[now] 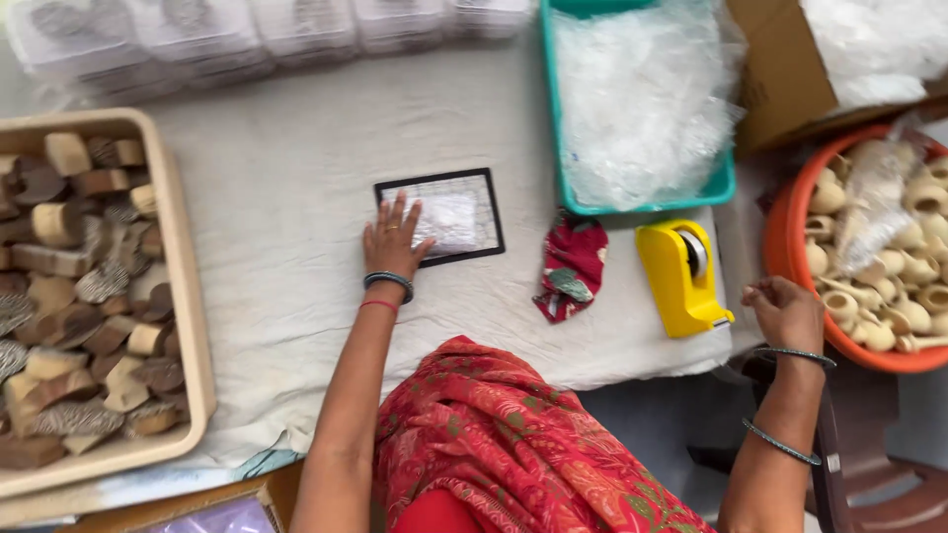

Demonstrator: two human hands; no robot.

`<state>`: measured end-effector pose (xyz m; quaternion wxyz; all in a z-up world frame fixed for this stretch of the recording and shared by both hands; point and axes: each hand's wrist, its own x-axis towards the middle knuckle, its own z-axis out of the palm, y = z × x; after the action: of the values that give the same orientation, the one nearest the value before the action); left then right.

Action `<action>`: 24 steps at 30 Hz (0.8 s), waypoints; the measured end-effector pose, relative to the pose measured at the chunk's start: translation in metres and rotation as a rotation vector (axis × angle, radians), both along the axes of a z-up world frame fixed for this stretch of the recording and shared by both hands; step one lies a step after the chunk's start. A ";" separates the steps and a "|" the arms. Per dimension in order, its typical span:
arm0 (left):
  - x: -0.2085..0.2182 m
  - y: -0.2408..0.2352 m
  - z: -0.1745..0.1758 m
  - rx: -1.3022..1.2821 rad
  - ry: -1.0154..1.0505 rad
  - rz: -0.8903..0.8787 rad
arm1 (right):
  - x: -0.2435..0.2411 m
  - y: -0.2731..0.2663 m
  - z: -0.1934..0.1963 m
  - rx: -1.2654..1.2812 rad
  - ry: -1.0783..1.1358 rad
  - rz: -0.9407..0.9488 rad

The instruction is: The person wipes a clear plastic container with a cloth, places a wooden stamp inside, and closes it. They then wrap the container in bubble wrap and secure it with tape from a dispenser. The process is repeated for another container.

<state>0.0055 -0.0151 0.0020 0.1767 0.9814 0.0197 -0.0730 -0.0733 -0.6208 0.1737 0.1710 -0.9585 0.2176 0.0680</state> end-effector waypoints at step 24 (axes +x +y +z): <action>-0.001 -0.006 0.009 -0.081 0.019 0.034 | 0.218 0.450 -0.141 0.327 0.231 0.891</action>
<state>0.0042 -0.0207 0.0106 0.2171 0.9722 0.0349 -0.0801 0.1451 -0.1710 0.0331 0.2482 -0.9052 -0.2100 0.2737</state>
